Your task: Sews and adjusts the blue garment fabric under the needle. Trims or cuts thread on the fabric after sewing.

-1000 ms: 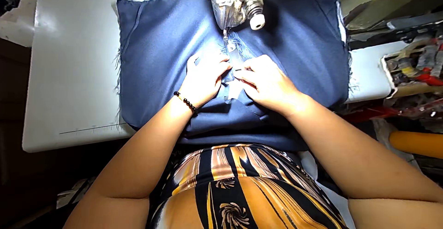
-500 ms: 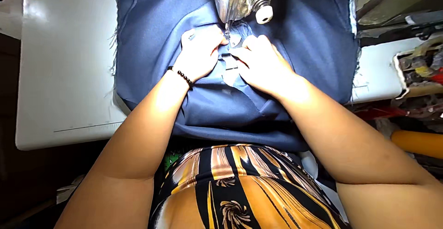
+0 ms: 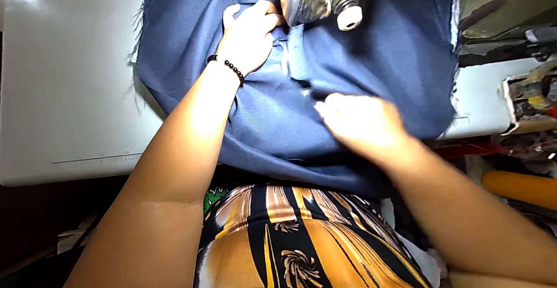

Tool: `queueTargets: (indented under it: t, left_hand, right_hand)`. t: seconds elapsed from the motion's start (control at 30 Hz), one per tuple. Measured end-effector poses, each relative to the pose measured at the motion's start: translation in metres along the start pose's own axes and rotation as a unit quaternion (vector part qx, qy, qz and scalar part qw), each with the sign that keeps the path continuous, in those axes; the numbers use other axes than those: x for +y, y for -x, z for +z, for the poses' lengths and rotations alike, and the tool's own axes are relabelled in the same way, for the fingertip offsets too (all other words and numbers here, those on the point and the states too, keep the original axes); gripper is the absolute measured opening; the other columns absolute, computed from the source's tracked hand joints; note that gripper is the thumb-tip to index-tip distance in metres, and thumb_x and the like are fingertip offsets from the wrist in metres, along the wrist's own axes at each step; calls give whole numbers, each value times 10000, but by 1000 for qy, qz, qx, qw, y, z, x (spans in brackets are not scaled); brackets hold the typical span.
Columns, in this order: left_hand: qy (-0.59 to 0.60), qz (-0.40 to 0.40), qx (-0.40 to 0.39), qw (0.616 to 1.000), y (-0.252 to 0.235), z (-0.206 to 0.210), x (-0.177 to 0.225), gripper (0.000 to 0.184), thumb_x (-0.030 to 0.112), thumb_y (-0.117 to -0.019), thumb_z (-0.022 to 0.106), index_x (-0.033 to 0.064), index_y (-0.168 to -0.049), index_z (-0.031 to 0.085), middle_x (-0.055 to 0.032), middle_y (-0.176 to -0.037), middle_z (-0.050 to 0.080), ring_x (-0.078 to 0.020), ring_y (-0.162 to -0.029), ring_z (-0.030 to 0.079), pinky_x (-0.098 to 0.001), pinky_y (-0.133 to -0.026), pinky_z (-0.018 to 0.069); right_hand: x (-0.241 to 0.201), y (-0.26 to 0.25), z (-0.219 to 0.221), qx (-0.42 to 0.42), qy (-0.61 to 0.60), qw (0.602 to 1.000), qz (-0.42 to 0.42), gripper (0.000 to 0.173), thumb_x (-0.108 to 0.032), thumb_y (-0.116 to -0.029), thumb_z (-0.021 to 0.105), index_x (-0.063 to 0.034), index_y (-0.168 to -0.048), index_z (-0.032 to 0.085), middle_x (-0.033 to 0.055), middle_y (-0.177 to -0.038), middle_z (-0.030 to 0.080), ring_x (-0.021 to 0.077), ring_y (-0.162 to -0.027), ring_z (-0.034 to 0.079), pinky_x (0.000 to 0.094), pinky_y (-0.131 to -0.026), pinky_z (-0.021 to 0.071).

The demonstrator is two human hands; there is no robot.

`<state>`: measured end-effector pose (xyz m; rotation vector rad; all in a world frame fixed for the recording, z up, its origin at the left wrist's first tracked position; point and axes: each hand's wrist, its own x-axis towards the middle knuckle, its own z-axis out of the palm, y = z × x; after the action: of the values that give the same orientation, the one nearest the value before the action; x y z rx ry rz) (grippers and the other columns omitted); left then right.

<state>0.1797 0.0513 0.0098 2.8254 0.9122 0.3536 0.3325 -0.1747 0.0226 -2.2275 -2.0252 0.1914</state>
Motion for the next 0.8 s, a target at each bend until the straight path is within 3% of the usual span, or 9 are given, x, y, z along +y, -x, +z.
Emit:
queueTargets:
  t: [0.07,0.17,0.3,0.4,0.47,0.53,0.6,0.67,0.8]
  left_hand:
    - [5,-19,12,1000,5,4,3,390,152,-1019,403,136,-1274,697,-79,-1403,615,-263,-1343,548,-650,-1129,266]
    - [-12,-95,27,995,16,10,19,405,236,-1054,392,216,-1356,663,-24,-1489,569,-226,-1385,521,-629,-1120,307]
    - [-27,-245,11,969,33,8,41,474,294,-1074,337,334,-1509,520,-1,-1600,457,-265,-1531,328,-717,-1118,231]
    - [-21,-264,-73,962,45,-4,50,542,402,-1100,270,335,-1638,273,-81,-1706,242,-398,-1584,106,-834,-1085,134]
    - [3,-235,-109,966,55,-13,46,606,498,-1081,340,292,-1646,261,-112,-1719,184,-429,-1581,77,-846,-1080,113]
    - [29,-218,-109,969,64,-22,36,632,527,-1036,465,263,-1603,374,-99,-1698,252,-391,-1569,173,-785,-1086,210]
    - [46,-211,-61,974,71,-29,21,561,426,-1016,559,149,-1500,510,-152,-1607,397,-400,-1488,341,-701,-1042,350]
    - [51,-216,-19,975,75,-35,6,515,309,-1019,584,48,-1459,525,-199,-1533,466,-408,-1425,418,-620,-1116,347]
    - [45,-258,-7,965,72,-37,-5,586,242,-1048,540,0,-1558,385,-233,-1551,440,-421,-1453,388,-570,-1205,264]
  right_hand:
    - [32,-49,-19,-59,35,993,94,622,-471,-1093,350,54,-936,644,328,-880,660,554,-887,675,707,-637,477]
    - [90,-135,-44,-76,61,972,212,503,-311,-1047,470,140,-1234,590,435,-1292,555,643,-1254,491,845,-943,344]
    - [92,-173,-52,-44,49,974,215,444,-248,-1060,448,37,-1380,566,364,-1428,514,568,-1362,451,808,-1014,334]
    - [35,-125,-55,23,16,995,100,420,-271,-1042,510,69,-1262,622,376,-1322,576,562,-1282,528,744,-988,402]
    - [27,-75,-39,62,-68,996,17,408,-301,-1027,577,17,-1273,653,311,-1205,629,491,-1123,625,659,-928,490]
    - [38,-21,-16,80,-121,989,-13,426,-289,-1019,608,-24,-1350,639,228,-999,678,393,-871,665,592,-769,533]
    - [62,30,-6,117,-151,982,14,406,-259,-1022,605,-37,-1360,644,211,-938,678,354,-797,651,544,-713,536]
    - [100,66,-8,176,-121,975,66,407,-292,-1052,526,-14,-1318,660,275,-1081,682,413,-932,669,568,-813,542]
    - [173,84,-15,233,0,957,170,454,-290,-1082,433,16,-1376,591,364,-1389,524,590,-1318,445,731,-1074,317]
